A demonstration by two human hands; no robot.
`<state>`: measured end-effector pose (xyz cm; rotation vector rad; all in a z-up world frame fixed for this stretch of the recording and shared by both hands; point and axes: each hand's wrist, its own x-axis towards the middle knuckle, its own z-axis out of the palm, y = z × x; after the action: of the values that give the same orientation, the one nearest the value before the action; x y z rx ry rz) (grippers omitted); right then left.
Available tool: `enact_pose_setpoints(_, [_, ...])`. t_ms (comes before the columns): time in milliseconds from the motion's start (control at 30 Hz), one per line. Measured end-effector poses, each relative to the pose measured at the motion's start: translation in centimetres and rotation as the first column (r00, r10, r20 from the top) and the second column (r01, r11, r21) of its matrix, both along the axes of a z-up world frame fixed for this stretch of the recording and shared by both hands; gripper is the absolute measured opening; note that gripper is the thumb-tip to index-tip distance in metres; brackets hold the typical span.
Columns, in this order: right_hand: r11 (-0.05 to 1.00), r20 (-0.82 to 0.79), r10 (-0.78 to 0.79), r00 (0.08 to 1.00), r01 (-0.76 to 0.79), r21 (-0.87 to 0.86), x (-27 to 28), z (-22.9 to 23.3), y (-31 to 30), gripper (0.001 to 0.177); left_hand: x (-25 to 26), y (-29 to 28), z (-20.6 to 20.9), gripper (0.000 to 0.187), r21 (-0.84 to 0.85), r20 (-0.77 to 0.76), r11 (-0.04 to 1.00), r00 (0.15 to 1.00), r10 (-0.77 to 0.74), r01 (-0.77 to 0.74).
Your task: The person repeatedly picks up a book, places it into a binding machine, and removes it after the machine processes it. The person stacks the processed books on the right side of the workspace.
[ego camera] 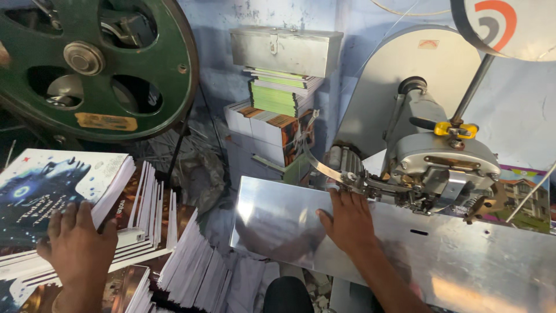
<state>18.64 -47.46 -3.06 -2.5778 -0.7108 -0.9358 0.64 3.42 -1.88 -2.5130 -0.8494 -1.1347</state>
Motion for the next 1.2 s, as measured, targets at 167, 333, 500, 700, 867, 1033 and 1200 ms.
enact_pose_setpoints(167, [1.0,-0.011,-0.005,1.0,0.005,0.003,-0.1,0.2,0.1,0.066,0.2,2.1,-2.0,0.026,0.013,0.009,0.999,0.999,0.046,-0.046])
enact_pose_setpoints(333, [1.0,0.014,0.004,1.0,-0.004,-0.003,-0.1,0.0,0.2,0.064,-0.9,0.2,-0.9,0.034,0.03,-0.003,0.999,1.0,0.017,-0.017])
enact_pose_setpoints(500, [1.0,-0.016,-0.001,1.0,0.001,0.001,-0.1,-0.7,0.5,0.064,-2.8,-4.1,1.4,0.028,0.042,0.07,0.982,0.98,-0.185,0.182])
enact_pose_setpoints(700, [0.998,0.019,-0.005,1.0,0.004,0.058,-0.7,-2.3,2.0,0.066,-3.7,-8.7,2.8,0.031,0.021,0.154,0.927,0.915,-0.374,0.376])
enact_pose_setpoints(867, [0.777,-0.45,0.543,0.709,-0.221,0.589,-4.3,-2.9,8.7,0.067,-4.1,-11.2,1.8,0.038,0.026,0.173,0.835,0.82,-0.545,0.549])
enact_pose_setpoints(1033, [0.411,-0.402,0.912,-0.085,0.179,0.894,-7.9,-0.4,17.2,0.067,-4.0,-13.8,1.9,0.04,0.061,0.205,0.784,0.761,-0.616,0.618])
enact_pose_setpoints(1200, [0.425,-0.324,0.896,-0.304,0.373,0.825,-10.9,3.1,21.6,0.051,-4.2,-16.0,1.1,0.039,0.094,0.274,0.768,0.725,-0.631,0.633])
